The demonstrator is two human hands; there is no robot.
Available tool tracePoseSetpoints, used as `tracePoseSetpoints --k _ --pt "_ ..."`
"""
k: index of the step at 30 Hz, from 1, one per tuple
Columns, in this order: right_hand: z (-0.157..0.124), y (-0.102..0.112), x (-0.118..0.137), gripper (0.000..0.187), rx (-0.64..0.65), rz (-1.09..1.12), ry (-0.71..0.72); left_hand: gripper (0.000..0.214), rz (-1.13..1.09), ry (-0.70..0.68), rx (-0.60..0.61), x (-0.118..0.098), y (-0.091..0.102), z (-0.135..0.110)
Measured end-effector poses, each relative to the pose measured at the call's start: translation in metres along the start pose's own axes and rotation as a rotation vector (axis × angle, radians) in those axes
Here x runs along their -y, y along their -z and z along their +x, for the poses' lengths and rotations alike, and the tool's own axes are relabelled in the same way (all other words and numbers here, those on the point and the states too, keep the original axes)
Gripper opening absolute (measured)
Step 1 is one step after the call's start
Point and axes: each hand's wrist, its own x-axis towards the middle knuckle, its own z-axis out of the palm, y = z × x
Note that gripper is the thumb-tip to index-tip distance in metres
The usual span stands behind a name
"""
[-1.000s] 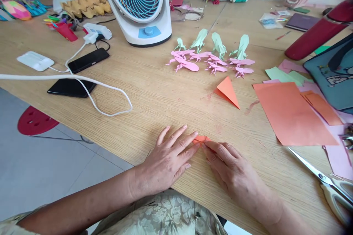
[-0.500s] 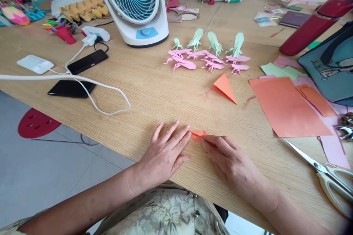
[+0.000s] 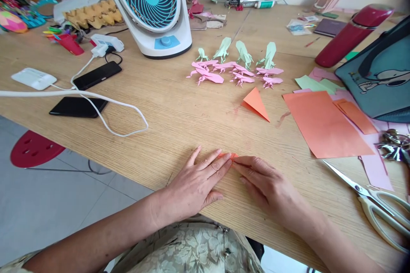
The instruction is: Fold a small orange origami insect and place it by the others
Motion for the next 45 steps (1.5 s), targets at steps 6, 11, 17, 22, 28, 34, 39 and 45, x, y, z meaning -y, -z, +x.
tracePoseSetpoints --k 6,11,17,22,28,34,39,45 --pt "-0.004 0.013 -0.011 0.042 -0.026 0.141 -0.086 0.071 0.0 -0.016 0.002 0.003 -0.001 0.001" --pt "-0.008 0.012 -0.012 0.045 0.071 0.091 -0.031 0.074 0.033 -0.015 0.011 0.003 -0.001 0.003" --pt "-0.01 0.012 -0.008 0.051 0.163 -0.049 0.068 0.08 0.088 -0.039 0.012 0.005 -0.002 0.005" --pt "-0.011 0.01 -0.006 0.044 0.142 -0.127 0.068 0.084 0.114 -0.069 0.025 0.007 0.002 0.007" --pt "-0.017 0.006 -0.011 0.043 0.126 -0.12 0.063 0.087 0.118 -0.066 0.027 0.006 0.003 0.008" --pt "-0.017 0.004 -0.011 0.051 0.106 -0.16 0.11 0.092 0.133 -0.068 0.028 0.006 0.001 0.008" --pt "-0.013 0.001 -0.007 0.052 0.087 -0.194 0.11 0.093 0.108 -0.072 0.015 0.004 0.001 0.007" --pt "-0.014 0.0 -0.008 0.051 0.086 -0.199 0.114 0.09 0.083 -0.04 0.011 0.0 0.001 0.008"
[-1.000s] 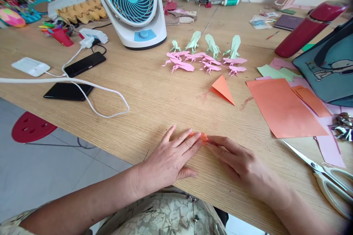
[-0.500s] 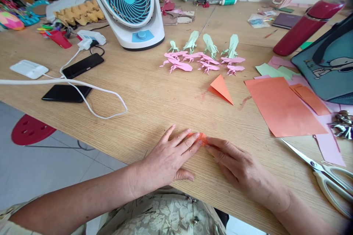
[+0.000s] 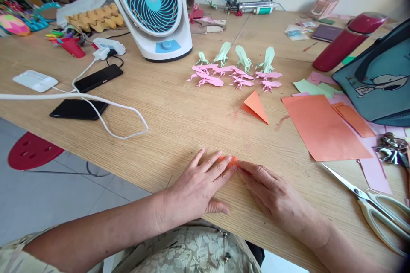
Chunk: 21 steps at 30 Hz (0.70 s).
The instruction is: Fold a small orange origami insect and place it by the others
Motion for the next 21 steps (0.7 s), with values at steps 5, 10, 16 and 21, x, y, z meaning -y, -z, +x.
tracePoseSetpoints --k 5,10,16,21 --pt "-0.004 0.004 -0.001 0.042 -0.054 -0.105 0.02 0.082 -0.053 0.046 -0.013 -0.002 -0.002 0.0" --pt "-0.008 0.007 0.002 0.037 -0.072 -0.171 -0.03 0.079 -0.121 0.057 -0.021 -0.001 -0.003 0.0" --pt "-0.019 0.004 0.001 0.042 -0.054 -0.154 -0.073 0.078 -0.178 0.048 -0.014 0.003 -0.003 -0.002" --pt "-0.024 0.002 0.002 0.041 -0.067 -0.143 -0.111 0.075 -0.198 0.051 -0.025 0.003 -0.003 -0.005"
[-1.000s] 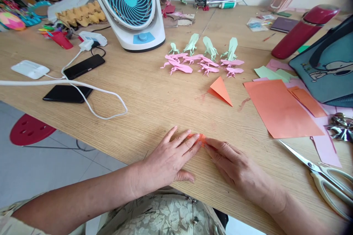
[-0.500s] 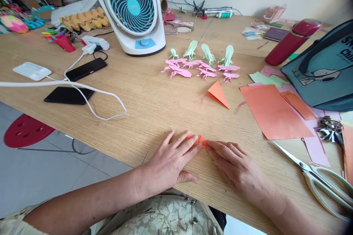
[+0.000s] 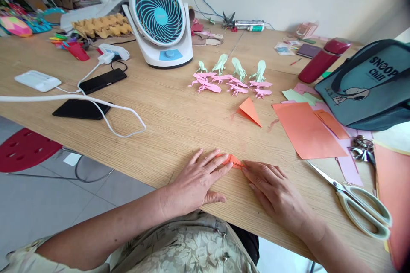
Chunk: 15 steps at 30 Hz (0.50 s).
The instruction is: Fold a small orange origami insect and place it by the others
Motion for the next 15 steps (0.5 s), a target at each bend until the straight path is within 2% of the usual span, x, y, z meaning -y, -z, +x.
tracePoseSetpoints --k 7,15 --pt "-0.002 -0.002 0.007 0.046 -0.016 -0.001 -0.054 0.075 0.056 -0.027 -0.012 0.0 -0.002 -0.003" --pt "0.004 -0.002 0.019 0.038 -0.04 -0.09 -0.06 0.071 0.11 -0.025 -0.069 -0.001 -0.004 0.0"
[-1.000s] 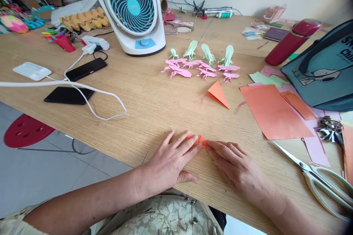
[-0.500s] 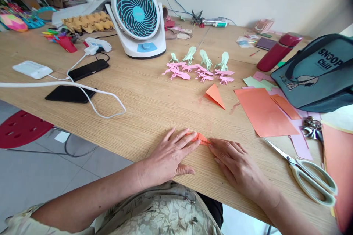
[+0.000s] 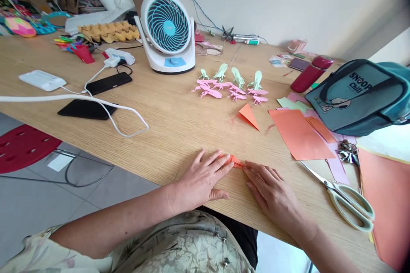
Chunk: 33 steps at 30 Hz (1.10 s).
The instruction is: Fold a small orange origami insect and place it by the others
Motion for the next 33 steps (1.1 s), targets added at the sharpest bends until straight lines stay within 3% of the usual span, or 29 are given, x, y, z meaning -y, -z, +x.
tracePoseSetpoints --k 13,23,26,29,33 --pt "0.012 0.001 0.005 0.04 0.086 -0.051 0.006 0.072 -0.098 -0.027 -0.02 0.007 -0.003 -0.002" --pt "0.011 0.001 0.011 0.038 0.028 -0.019 -0.044 0.072 -0.075 -0.023 -0.044 0.005 -0.001 -0.002" --pt "0.01 -0.001 0.013 0.036 -0.036 0.077 -0.066 0.059 -0.068 0.009 -0.058 0.0 0.003 0.003" --pt "0.011 -0.005 0.012 0.027 -0.109 0.197 -0.181 0.033 -0.075 0.031 -0.098 -0.003 0.006 0.012" --pt "0.017 -0.01 0.007 0.022 -0.152 0.268 -0.334 0.015 -0.104 0.051 -0.109 0.0 0.011 0.03"
